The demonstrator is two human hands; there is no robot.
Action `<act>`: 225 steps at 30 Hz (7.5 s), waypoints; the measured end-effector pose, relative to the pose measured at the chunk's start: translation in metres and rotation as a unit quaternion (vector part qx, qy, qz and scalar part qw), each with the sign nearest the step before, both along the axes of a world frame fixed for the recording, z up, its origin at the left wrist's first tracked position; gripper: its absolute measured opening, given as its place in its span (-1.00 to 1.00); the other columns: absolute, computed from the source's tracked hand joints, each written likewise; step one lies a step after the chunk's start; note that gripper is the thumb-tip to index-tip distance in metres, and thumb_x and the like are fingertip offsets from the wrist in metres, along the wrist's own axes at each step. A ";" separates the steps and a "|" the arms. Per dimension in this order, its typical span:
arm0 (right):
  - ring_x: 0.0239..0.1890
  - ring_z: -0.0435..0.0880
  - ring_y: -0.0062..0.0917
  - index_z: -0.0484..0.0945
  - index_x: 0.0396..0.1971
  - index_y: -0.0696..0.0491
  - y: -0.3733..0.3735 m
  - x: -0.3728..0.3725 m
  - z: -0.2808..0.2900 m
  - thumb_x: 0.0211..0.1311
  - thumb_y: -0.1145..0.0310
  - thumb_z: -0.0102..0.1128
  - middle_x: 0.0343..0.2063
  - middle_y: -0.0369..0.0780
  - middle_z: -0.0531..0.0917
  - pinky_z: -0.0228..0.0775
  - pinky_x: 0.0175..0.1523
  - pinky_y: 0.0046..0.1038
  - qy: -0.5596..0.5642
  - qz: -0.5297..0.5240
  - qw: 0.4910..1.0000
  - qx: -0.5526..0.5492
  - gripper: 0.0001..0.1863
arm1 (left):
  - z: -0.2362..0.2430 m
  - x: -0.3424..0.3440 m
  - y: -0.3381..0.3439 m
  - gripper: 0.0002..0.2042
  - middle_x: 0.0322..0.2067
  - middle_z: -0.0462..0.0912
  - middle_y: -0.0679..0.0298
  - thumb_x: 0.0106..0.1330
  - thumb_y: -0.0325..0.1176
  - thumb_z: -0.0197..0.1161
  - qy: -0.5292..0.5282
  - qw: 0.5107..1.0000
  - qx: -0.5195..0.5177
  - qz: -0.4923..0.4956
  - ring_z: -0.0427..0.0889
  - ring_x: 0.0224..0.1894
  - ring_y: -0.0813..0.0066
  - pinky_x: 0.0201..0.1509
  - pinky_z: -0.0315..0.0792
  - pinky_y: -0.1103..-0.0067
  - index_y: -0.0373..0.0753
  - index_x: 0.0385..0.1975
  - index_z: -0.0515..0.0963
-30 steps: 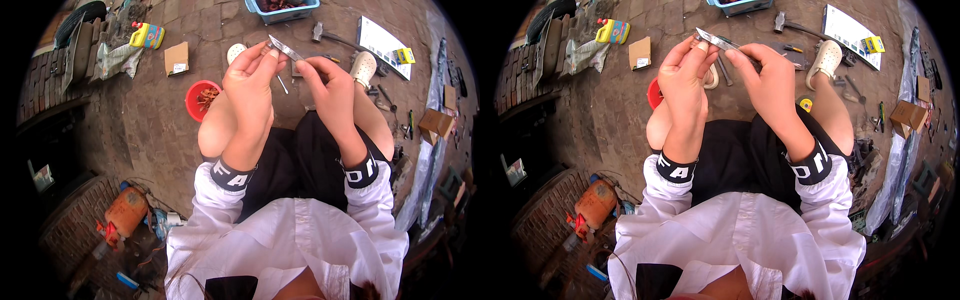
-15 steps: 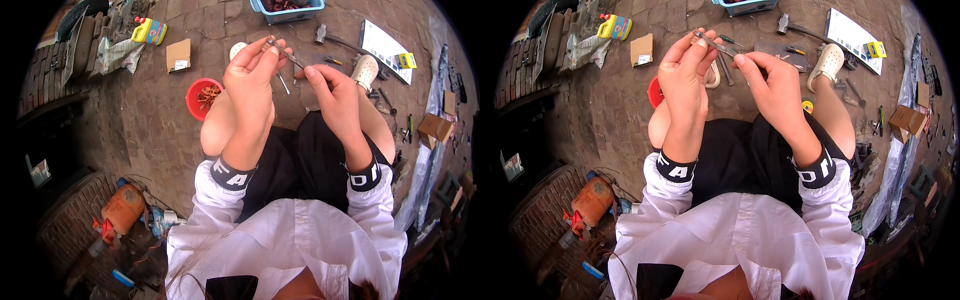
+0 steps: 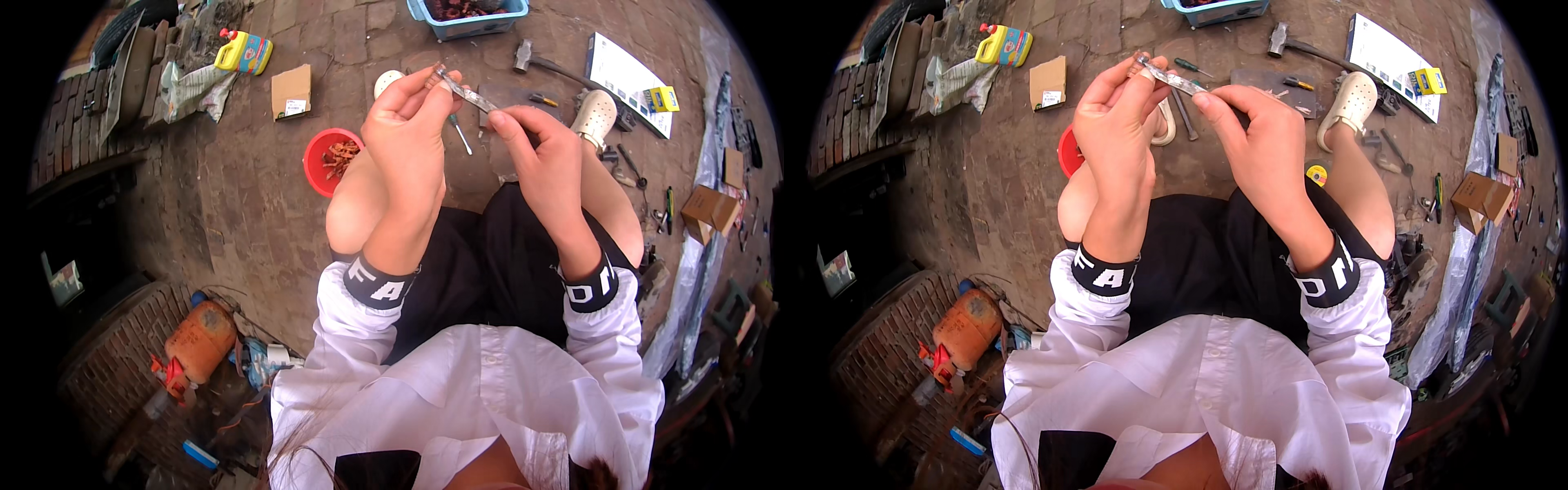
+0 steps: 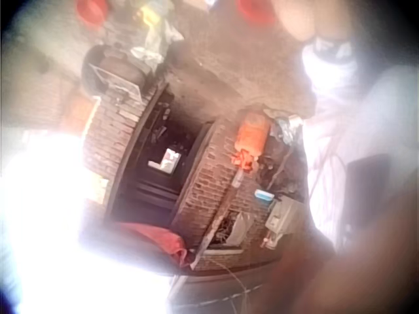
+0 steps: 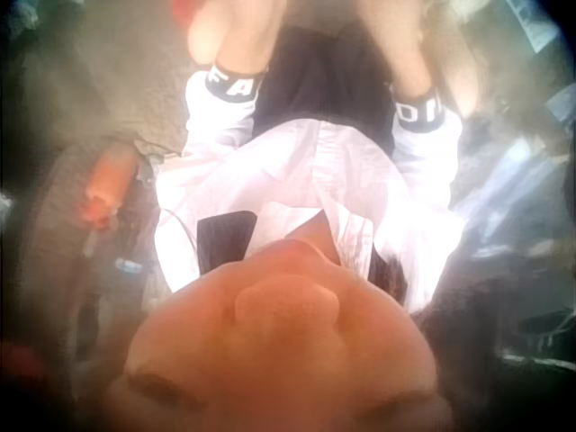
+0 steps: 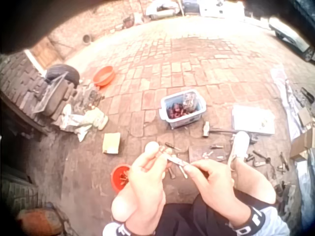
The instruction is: The person sits on the ground and uses a file to shape a small metal piece, then uses a hammer to tap it. The person handles the metal piece repeatedly, filing and hammering it in a small workspace.
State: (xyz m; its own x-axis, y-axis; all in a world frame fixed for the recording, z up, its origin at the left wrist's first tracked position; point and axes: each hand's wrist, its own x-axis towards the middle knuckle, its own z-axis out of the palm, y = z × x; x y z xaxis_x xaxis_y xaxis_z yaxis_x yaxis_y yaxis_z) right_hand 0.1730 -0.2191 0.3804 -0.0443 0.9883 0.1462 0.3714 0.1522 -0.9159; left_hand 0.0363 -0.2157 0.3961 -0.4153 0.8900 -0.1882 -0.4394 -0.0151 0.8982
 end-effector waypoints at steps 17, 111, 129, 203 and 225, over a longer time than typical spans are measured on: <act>-0.66 0.49 -0.54 0.66 -0.46 0.12 0.004 -0.001 -0.004 0.20 0.21 0.32 -0.65 -0.23 0.57 0.26 -0.51 -0.51 -0.041 -0.012 0.998 0.051 -0.75 | 0.001 -0.003 0.001 -0.80 -0.26 0.70 0.08 0.25 -0.60 0.23 0.004 1.000 0.000 -0.010 0.69 -0.28 0.47 -0.14 0.59 0.60 -0.50 -0.15 0.57; -0.63 0.21 -0.89 0.59 -0.38 0.09 0.014 0.030 0.002 0.30 0.22 0.28 -0.51 -0.42 0.57 -0.06 -0.55 -0.74 0.378 0.077 0.859 -0.337 -0.77 | -0.006 0.013 -0.016 -0.84 -0.31 0.71 0.20 0.20 -0.62 0.29 0.144 0.971 0.018 -0.190 0.71 -0.24 0.52 -0.09 0.58 0.66 -0.44 -0.22 0.60; -0.62 0.23 -0.90 0.61 -0.23 0.11 0.015 0.026 0.011 0.35 0.27 0.20 -0.48 -0.40 0.63 -0.02 -0.54 -0.75 0.365 0.049 0.908 -0.201 -0.80 | 0.002 0.008 -0.007 -0.72 -0.23 0.68 0.12 0.19 -0.61 0.32 -0.004 0.975 0.041 -0.218 0.67 -0.18 0.47 -0.05 0.57 0.62 -0.44 -0.09 0.51; -0.46 0.40 -0.86 0.66 -0.23 0.13 0.014 0.027 0.021 0.24 0.35 0.32 -0.47 -0.45 0.60 0.18 -0.37 -0.73 0.307 0.060 0.930 -0.192 -0.81 | -0.002 0.001 -0.004 -0.82 -0.29 0.70 0.16 0.29 -0.51 0.27 -0.024 0.973 0.047 -0.223 0.66 -0.30 0.54 -0.18 0.54 0.64 -0.42 -0.15 0.58; -0.30 0.56 -0.78 0.63 -0.25 0.17 0.018 0.022 0.017 0.21 0.40 0.34 -0.38 -0.35 0.67 0.34 -0.14 -0.70 0.261 0.029 0.953 -0.150 -0.82 | 0.003 0.000 -0.006 -0.81 -0.33 0.66 0.21 0.32 -0.48 0.21 -0.030 0.963 -0.020 -0.266 0.65 -0.32 0.52 -0.23 0.58 0.61 -0.41 -0.12 0.55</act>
